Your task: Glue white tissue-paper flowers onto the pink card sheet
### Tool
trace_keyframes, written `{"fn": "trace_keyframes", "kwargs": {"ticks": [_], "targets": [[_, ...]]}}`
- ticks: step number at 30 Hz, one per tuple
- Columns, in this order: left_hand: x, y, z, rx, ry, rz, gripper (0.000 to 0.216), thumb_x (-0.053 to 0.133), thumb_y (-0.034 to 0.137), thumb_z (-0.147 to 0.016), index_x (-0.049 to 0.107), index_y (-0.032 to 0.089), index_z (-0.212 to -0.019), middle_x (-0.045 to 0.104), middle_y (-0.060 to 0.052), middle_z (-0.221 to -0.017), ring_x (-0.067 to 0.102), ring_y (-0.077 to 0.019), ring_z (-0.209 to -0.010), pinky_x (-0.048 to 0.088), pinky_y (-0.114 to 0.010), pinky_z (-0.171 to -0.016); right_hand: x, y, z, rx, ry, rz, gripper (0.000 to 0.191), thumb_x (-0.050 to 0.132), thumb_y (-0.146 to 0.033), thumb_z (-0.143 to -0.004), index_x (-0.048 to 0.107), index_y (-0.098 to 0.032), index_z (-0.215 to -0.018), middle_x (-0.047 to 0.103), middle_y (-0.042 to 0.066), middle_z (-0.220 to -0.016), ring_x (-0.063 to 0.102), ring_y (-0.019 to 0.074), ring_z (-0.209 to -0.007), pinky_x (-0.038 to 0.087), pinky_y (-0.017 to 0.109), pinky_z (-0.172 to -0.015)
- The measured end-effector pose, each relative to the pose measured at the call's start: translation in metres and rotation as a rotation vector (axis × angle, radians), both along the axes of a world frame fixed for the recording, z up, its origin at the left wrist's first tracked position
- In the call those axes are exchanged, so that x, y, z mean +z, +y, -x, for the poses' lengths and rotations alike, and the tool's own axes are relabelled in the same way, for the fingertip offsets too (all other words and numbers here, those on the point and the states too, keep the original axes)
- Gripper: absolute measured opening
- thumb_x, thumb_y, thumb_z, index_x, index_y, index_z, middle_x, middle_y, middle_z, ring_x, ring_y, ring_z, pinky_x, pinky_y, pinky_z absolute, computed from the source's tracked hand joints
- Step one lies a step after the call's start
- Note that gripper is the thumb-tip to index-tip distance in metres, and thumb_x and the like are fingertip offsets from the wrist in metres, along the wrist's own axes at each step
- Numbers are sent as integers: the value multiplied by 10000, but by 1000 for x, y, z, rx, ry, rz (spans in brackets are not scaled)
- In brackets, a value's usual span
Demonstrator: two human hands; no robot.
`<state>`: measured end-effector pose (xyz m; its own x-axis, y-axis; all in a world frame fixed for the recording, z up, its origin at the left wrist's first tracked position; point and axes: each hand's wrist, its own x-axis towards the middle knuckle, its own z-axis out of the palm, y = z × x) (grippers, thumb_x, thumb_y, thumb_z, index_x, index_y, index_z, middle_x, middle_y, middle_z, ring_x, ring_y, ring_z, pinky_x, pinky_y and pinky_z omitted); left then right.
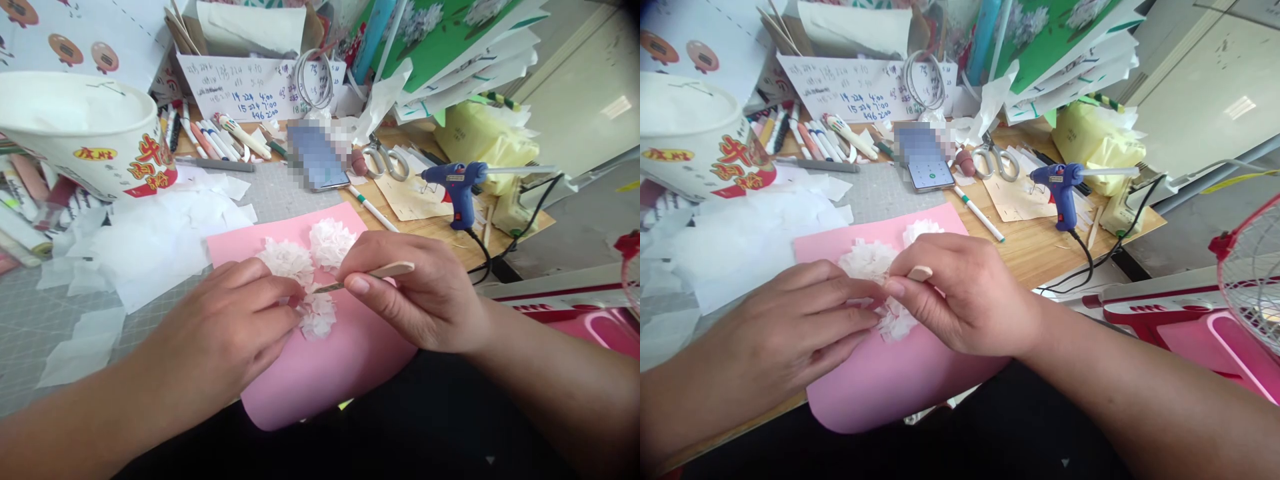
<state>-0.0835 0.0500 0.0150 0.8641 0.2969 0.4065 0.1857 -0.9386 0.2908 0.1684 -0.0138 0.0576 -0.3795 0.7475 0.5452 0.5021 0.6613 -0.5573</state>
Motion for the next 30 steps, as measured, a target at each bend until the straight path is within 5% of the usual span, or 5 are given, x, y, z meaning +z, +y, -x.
{"fn": "trace_keyframes", "kwargs": {"ticks": [8,13,30], "targets": [[6,-2,0,0,37,21,227,554,121,-1051,733,220,-954,785,7,-1098,575,-204,-931,464,-383,-844,4,-1,-5,-37,-21,-18,195,620,-121,-1024,624,-207,-848,731,30,-808,680,121,-722,563,241,-680],[7,-3,0,12,25,7,218,548,150,-1060,736,221,-975,794,14,-1085,565,-209,-914,457,-374,-863,5,-5,-1,8,152,-40,168,648,-82,-985,641,-182,-851,740,46,-803,697,132,-718,585,264,-685],[7,-3,0,11,-11,17,241,544,110,-1016,741,246,-1051,722,-17,-960,572,-216,-864,453,-386,-818,1,-7,1,131,92,136,71,624,-102,-997,660,-160,-976,706,25,-801,661,111,-731,574,229,-684]]}}
